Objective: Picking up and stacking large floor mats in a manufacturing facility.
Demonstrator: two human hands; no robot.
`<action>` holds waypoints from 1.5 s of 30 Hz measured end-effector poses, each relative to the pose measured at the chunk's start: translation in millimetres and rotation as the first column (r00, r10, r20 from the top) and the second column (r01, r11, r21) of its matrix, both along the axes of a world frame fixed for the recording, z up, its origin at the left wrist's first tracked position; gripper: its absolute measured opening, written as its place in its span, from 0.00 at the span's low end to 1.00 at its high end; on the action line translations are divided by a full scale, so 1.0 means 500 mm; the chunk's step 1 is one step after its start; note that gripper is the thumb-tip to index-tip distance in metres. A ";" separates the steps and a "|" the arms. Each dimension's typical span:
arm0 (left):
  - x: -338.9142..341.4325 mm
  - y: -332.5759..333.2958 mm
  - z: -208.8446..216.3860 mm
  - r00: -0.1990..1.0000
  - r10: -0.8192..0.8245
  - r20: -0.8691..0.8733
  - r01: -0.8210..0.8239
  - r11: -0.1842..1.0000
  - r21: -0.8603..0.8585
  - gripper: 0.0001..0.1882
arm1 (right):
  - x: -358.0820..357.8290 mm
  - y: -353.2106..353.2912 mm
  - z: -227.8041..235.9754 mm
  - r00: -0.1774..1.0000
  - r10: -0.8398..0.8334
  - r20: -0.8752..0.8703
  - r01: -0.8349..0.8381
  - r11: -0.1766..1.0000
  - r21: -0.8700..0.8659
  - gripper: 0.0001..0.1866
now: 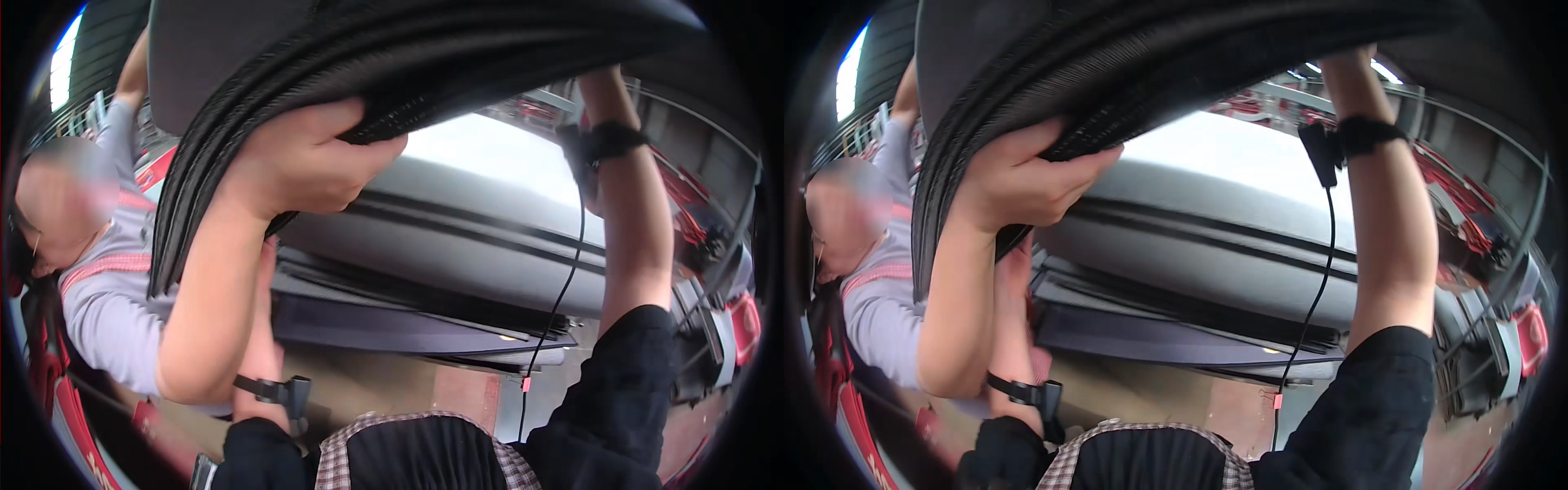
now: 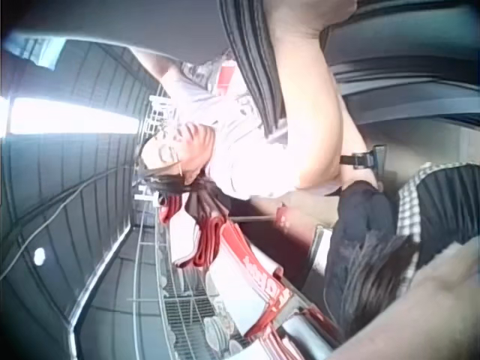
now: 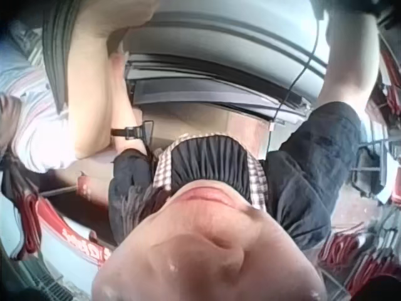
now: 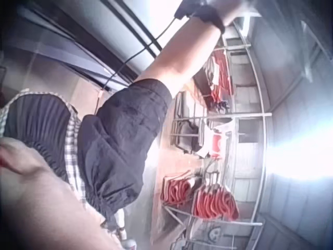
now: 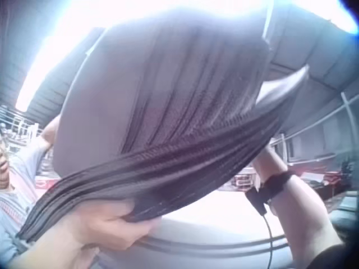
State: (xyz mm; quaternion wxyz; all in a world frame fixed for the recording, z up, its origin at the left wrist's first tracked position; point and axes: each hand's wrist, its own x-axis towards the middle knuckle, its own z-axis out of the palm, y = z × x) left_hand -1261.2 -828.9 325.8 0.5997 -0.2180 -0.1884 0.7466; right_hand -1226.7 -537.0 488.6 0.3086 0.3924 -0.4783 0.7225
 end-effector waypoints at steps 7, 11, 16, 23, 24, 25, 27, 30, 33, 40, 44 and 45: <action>-0.124 0.136 -0.026 0.917 0.296 0.266 -0.183 0.907 -0.378 0.21 | 0.094 0.220 -0.329 0.900 -0.085 0.427 0.237 0.918 -0.316 0.32; -0.174 0.199 -0.158 0.885 0.459 -0.085 -0.466 0.860 -0.209 0.21 | 0.143 0.337 -0.499 0.806 -0.062 0.588 0.388 0.807 -0.446 0.28; -0.218 0.123 -0.303 -0.177 0.417 -0.891 -0.882 0.336 0.332 0.25 | 0.077 0.342 -0.576 0.784 0.068 0.617 0.346 0.777 -0.525 0.23; -0.035 0.207 -0.335 0.009 0.674 -0.739 -0.935 0.267 0.232 0.16 | 0.044 0.357 -0.588 0.781 0.161 0.604 0.305 0.746 -0.593 0.17; -0.010 0.209 -0.334 0.002 0.634 -0.774 -0.948 0.248 0.201 0.19 | 0.036 0.349 -0.587 0.782 0.178 0.598 0.297 0.736 -0.608 0.16; 0.034 0.178 -0.318 -0.042 0.631 -0.775 -0.954 0.205 0.219 0.19 | 0.026 0.316 -0.581 0.774 0.224 0.592 0.261 0.739 -0.621 0.15; 0.078 0.211 -0.321 -0.129 0.338 -0.932 -0.939 0.262 0.225 0.25 | 0.043 0.337 -0.589 0.765 0.209 0.610 0.290 0.734 -0.615 0.13; 0.175 0.274 -0.305 -0.179 -0.033 -0.983 -0.934 0.320 0.159 0.29 | 0.144 0.340 -0.586 0.724 0.191 0.663 0.312 0.766 -0.562 0.11; 0.226 0.285 -0.285 -0.367 -0.275 -0.889 -0.913 0.290 0.287 0.31 | 0.324 0.229 -0.545 0.658 0.191 0.728 0.110 0.932 -0.345 0.21; 0.250 0.376 -0.233 -0.602 -0.558 -0.571 -0.764 0.196 0.615 0.38 | 0.557 0.497 -0.482 0.833 -0.451 0.319 0.520 0.836 -0.175 0.20; 0.256 0.485 -0.145 -0.480 -0.875 0.064 -0.396 0.281 0.874 0.48 | 0.431 0.815 -0.508 0.550 -0.605 0.575 0.764 0.643 -0.053 0.32; 0.257 0.516 -0.130 -0.430 -0.885 0.176 -0.315 0.330 0.890 0.50 | 0.383 0.849 -0.515 0.479 -0.499 0.722 0.737 0.676 -0.022 0.41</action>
